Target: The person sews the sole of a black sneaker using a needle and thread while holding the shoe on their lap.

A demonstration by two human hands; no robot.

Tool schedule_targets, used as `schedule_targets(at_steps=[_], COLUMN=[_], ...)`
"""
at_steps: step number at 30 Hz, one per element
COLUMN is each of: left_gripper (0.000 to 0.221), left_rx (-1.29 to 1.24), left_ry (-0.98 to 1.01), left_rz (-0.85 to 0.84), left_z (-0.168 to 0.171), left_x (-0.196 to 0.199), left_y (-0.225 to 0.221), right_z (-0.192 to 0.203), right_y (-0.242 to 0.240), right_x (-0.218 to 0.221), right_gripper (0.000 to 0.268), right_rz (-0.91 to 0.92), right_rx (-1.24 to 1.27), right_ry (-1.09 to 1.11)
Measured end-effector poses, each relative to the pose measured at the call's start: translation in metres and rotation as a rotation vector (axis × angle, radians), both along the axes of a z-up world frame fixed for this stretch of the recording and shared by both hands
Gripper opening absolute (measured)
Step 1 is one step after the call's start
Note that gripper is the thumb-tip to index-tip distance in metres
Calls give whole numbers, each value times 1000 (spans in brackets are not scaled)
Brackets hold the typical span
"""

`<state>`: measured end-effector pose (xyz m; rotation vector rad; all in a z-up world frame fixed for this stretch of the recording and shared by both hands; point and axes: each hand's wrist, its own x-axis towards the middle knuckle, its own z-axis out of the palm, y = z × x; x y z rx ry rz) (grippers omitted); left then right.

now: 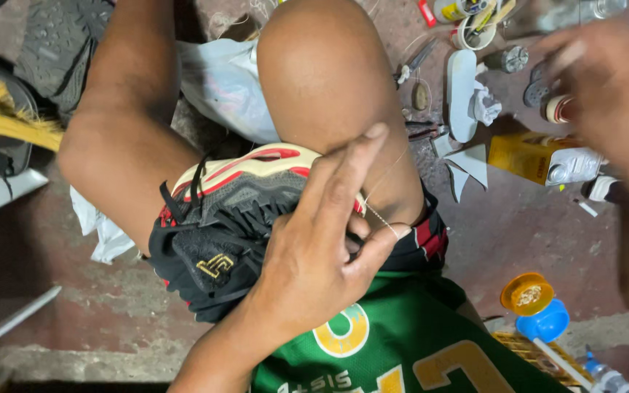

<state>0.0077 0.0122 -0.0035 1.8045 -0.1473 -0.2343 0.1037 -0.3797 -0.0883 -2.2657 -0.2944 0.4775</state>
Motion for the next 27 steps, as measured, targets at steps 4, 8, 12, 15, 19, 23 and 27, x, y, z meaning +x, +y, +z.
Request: schedule_targets(at_steps=[4, 8, 12, 15, 19, 23, 27], left_gripper=[86, 88, 70, 42, 37, 48, 63], left_rx=[-13, 21, 76, 185, 74, 200, 247], left_ry=[83, 119, -37, -362, -147, 205, 298], left_rz=[10, 23, 65, 373, 973, 1025, 725], left_z=[7, 11, 4, -4, -27, -68, -100], left_x=[7, 9, -4, -37, -85, -137, -172], left_y=[-1, -4, 0, 24, 84, 106, 81], right_z=[53, 70, 69, 71, 68, 51, 41], right_y=[112, 160, 166, 160, 158, 180, 187], right_x=[-53, -61, -65, -64, -63, -70, -70], right_gripper=[43, 56, 68, 60, 60, 70, 45], right_rz=[210, 392, 280, 187, 40, 48, 38], right_rx=[-463, -239, 76, 418, 607, 351, 71], right_ry=[216, 33, 384, 286, 397, 275, 79])
